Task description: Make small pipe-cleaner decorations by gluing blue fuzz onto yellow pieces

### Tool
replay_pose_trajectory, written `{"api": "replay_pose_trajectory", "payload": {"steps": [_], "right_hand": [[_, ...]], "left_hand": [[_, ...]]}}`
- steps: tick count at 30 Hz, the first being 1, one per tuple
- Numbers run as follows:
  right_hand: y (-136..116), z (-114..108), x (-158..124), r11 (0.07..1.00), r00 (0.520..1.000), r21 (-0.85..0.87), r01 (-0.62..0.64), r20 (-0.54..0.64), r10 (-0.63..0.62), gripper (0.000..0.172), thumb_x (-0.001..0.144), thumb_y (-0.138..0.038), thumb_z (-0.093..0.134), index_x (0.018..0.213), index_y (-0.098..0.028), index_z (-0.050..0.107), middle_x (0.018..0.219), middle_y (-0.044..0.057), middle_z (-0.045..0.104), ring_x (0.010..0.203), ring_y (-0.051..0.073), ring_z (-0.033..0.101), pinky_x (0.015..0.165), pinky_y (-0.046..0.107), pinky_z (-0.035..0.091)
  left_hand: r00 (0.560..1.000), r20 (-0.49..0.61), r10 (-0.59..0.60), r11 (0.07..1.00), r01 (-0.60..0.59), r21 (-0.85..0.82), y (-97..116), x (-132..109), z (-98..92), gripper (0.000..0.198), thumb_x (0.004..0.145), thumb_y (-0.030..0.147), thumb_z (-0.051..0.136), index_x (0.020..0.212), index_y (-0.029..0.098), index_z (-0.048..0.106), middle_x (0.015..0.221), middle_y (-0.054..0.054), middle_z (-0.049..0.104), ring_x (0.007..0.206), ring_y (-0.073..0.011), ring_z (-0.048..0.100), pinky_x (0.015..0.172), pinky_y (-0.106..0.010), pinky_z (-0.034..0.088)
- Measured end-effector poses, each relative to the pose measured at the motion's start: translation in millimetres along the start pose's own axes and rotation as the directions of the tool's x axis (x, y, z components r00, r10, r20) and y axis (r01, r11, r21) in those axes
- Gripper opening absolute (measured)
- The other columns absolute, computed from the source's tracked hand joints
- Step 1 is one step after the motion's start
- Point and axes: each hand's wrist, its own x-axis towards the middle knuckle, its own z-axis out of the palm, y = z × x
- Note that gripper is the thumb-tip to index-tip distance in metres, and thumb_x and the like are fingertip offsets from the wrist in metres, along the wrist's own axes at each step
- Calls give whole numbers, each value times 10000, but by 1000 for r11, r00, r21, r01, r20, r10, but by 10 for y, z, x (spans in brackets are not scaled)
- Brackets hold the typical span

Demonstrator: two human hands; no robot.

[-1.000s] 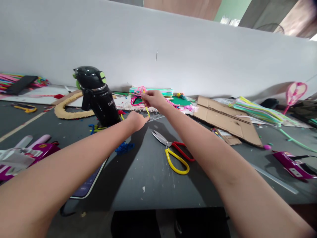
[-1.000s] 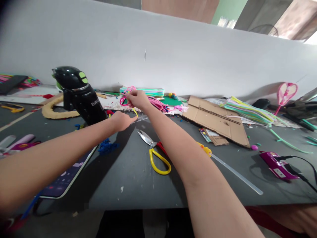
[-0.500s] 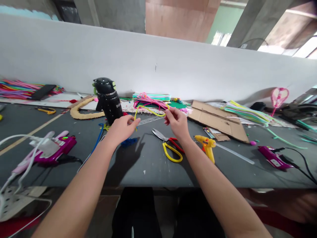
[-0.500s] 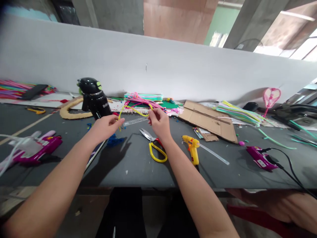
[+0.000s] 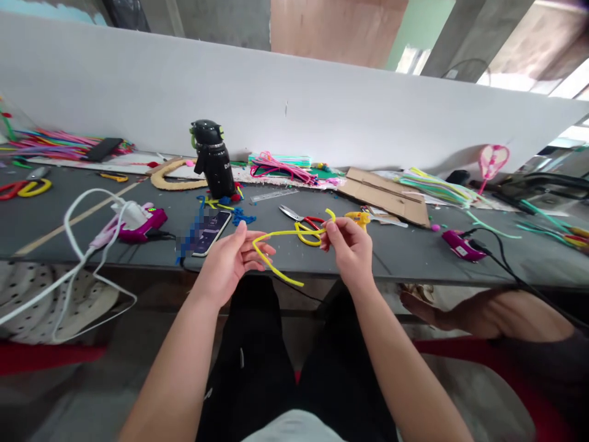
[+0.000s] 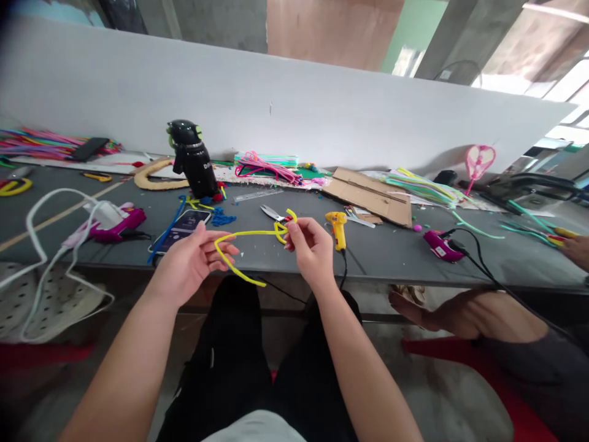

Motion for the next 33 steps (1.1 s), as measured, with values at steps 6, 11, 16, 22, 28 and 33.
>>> {"api": "replay_pose_trajectory", "payload": {"steps": [6,11,16,22,28,33], "right_hand": [[-132,-6,-445,999,999,28,-34,-9,35,158,894,-403,653,900,-247,679,719,18,644,590,151,599,567,305,520],[-49,-103,-675,991,974,65,-118,202,102,486,957,-523,477,648,-209,683,650,67,611,602,185,567,598,356,501],[-21,-40,-794,987,962,-85,-135,225,151,280,885,-433,650,1107,-276,715,1034,57,684,918,194,644,782,318,535],[-91,112,-880,972,940,-235,25,336,57,191,895,-341,646,1018,-223,734,912,45,709,801,162,623,723,284,502],[-132,124,-918,935,941,-323,145,336,-30,182,939,-299,581,969,-200,731,852,47,681,754,158,597,706,281,478],[-170,27,-908,894,920,-376,242,383,-88,201,952,-255,552,1018,-199,733,882,62,675,817,175,623,742,285,483]], "left_hand": [[988,-82,128,974,-109,201,-101,-381,-32,295,783,391,777,952,151,750,813,-69,739,671,-150,670,610,-242,539],[982,-51,182,902,-146,406,-183,-470,-34,238,855,387,692,913,164,747,775,-53,719,639,-142,632,582,-233,504],[979,103,176,817,-203,539,-209,-591,45,237,886,394,643,869,178,739,771,-44,709,648,-145,630,594,-229,503],[969,173,174,778,-243,580,-225,-706,157,260,887,409,623,880,175,736,741,-44,694,649,-159,640,584,-233,514],[958,180,223,764,-286,578,-257,-750,198,262,883,398,617,895,171,748,756,-49,709,641,-160,643,593,-235,519],[945,214,247,716,-327,617,-278,-756,211,258,869,393,627,895,175,762,719,-38,700,627,-161,629,590,-232,513]]}}
